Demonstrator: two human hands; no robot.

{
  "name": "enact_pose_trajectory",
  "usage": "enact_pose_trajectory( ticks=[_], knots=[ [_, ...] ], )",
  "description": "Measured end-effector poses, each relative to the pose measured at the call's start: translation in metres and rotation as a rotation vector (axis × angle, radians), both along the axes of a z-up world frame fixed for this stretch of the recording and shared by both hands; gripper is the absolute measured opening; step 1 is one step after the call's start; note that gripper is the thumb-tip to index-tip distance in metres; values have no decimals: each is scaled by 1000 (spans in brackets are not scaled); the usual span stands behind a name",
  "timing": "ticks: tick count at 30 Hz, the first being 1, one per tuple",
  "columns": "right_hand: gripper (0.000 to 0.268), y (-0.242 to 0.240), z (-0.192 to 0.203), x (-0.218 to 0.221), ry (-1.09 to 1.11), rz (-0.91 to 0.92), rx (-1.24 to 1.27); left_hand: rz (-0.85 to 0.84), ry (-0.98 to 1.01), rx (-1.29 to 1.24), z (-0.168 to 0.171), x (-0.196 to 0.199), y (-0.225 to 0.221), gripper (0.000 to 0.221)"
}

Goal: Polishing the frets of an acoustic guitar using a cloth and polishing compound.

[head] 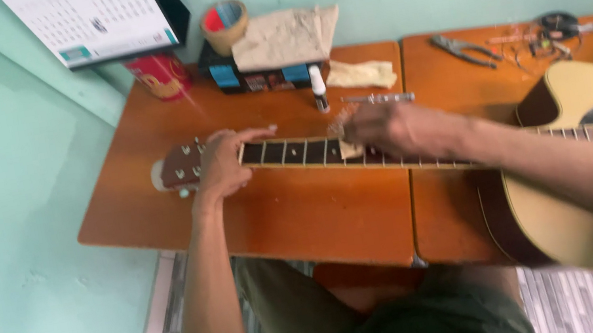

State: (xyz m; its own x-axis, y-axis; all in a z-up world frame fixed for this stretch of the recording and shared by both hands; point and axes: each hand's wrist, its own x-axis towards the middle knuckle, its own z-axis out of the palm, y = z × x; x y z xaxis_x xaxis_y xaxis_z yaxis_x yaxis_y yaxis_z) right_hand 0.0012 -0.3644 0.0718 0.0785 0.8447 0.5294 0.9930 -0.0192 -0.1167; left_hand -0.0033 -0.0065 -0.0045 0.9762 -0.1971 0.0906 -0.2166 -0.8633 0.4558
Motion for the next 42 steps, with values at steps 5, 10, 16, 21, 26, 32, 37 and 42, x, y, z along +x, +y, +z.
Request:
enact_pose_trajectory(
  ticks=[5, 10, 16, 21, 26, 32, 37, 42],
  knots=[
    [17, -5, -18, -3, 38, 42, 13, -33, 3, -5, -1, 3, -2, 88],
    [10, -8, -10, -8, -14, 20, 7, -28, -4, -18, -3, 6, 2, 87],
    [15, -15, -26, 8, 43, 10, 35, -55, 0, -26, 5, 1, -5, 84],
    [15, -13, 10, -27, 67, 48, -71, -43, 3, -32, -1, 5, 1, 86],
    [10, -17, 4, -10, 26, 9, -60, -52, -3, -42, 9, 1, -5, 90],
    [12, -23, -3, -4, -22, 20, -83, -52, -2, -21, -8, 6, 4, 94],
    [11, -12, 6, -22, -49, 12, -135, -42, -3, -17, 0, 5, -2, 89],
    [3, -7, -34, 12, -6, 42, 20, -19, 16, -11, 2, 1, -2, 88]
  ],
)
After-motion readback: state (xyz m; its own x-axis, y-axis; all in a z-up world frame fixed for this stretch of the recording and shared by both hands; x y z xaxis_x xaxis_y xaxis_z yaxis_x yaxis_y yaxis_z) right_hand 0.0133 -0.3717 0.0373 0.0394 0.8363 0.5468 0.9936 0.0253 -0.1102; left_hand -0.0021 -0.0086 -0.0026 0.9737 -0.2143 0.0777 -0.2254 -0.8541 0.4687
